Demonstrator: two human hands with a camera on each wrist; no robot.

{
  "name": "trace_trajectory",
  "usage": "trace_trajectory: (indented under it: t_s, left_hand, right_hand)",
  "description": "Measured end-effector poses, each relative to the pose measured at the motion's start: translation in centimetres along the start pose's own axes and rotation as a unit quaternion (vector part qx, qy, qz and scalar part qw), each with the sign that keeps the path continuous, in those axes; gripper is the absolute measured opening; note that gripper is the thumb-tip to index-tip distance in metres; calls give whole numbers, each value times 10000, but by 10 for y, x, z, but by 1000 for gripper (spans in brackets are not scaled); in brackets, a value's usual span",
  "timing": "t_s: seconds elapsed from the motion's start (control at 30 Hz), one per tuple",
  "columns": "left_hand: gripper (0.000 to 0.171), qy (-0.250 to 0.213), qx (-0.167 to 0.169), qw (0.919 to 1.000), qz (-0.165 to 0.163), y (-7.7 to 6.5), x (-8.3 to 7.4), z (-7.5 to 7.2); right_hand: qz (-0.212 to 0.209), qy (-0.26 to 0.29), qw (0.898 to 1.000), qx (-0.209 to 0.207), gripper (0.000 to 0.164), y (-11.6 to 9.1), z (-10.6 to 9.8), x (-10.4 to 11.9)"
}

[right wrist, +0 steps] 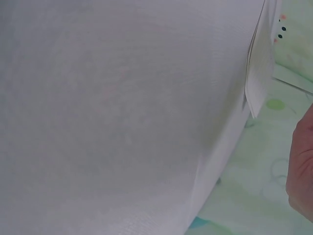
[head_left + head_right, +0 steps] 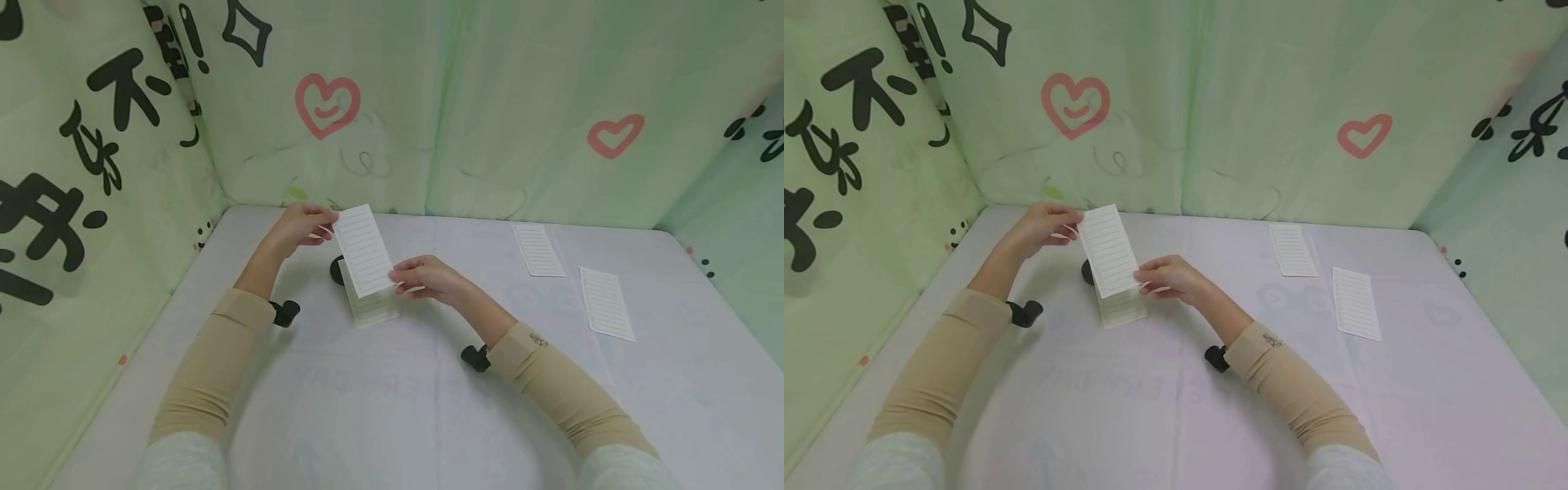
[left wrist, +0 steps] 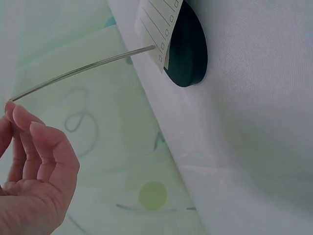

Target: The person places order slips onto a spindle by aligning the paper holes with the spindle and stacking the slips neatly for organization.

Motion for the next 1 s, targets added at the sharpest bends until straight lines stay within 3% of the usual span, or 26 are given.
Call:
trace_trajectory:
  t_s: [1.0]
  left_hand:
    - [25, -485, 133, 9987, 89, 4, 7, 4]
  right_hand:
    - [36, -180, 9998, -56, 37, 11, 0, -7]
Point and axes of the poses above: each hand's wrist, its own y-axis towards the middle knuckle, its own z-axis out of the palm, x = y × z, the point moved 7 cm from there along y, towards the middle knuckle, and after that the axes turned 5 degrees about -x, right-handed, at the moved point
